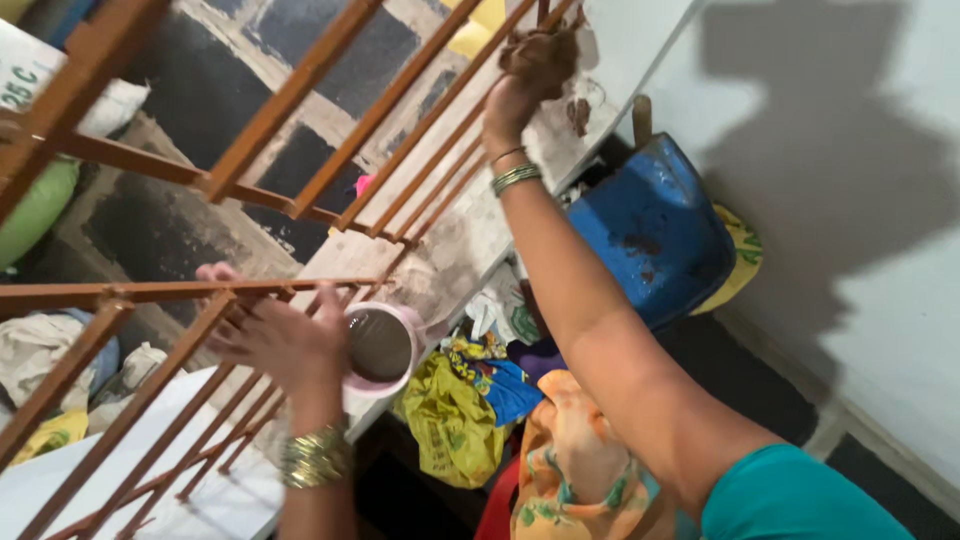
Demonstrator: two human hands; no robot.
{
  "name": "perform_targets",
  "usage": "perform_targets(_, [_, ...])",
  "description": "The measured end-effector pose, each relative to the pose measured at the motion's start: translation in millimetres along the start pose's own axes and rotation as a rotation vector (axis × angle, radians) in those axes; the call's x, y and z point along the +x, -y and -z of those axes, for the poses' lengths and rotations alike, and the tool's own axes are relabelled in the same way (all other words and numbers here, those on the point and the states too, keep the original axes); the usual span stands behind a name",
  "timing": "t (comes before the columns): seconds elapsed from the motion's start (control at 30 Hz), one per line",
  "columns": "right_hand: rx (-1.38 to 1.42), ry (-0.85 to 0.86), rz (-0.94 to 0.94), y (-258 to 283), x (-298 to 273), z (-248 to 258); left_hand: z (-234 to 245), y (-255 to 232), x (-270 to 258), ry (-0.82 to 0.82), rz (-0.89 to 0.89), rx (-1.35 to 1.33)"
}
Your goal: The person washes a cloth in a small tub of water and then uses it to wipe down a metal window grille.
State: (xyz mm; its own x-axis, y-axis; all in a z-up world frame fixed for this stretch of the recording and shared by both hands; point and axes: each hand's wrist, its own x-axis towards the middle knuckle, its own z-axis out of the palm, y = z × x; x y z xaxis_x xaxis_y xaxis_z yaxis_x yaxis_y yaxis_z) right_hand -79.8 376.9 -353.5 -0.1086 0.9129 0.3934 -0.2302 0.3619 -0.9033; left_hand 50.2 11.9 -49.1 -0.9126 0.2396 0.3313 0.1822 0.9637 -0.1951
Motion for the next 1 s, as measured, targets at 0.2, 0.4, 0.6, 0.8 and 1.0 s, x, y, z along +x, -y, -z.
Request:
perform_targets(0.2, [0.076, 0.311, -0.388, 140, -50, 63, 32, -112, -78, 0.314, -0.335, -0.659])
perform_targets(0.4, [0.517, 0.246, -0.555, 119, 13, 109, -40, -148, 52, 0.310, -0.619, -0.489])
perform_targets(0.6, [-0.264, 0.419, 0.163, 24, 87, 61, -63, -148, 89, 0.684, -0.354, -0.529])
perform_targets(0.8, [-0.684, 0.620, -0.199, 58, 61, 60, -70, -153, 94, 0.642, -0.291, -0.521])
perform_targets(1.0, [-0.590, 0.495, -0.158, 116, 6, 59, -63, -157, 100, 0.642, -0.264, -0.550])
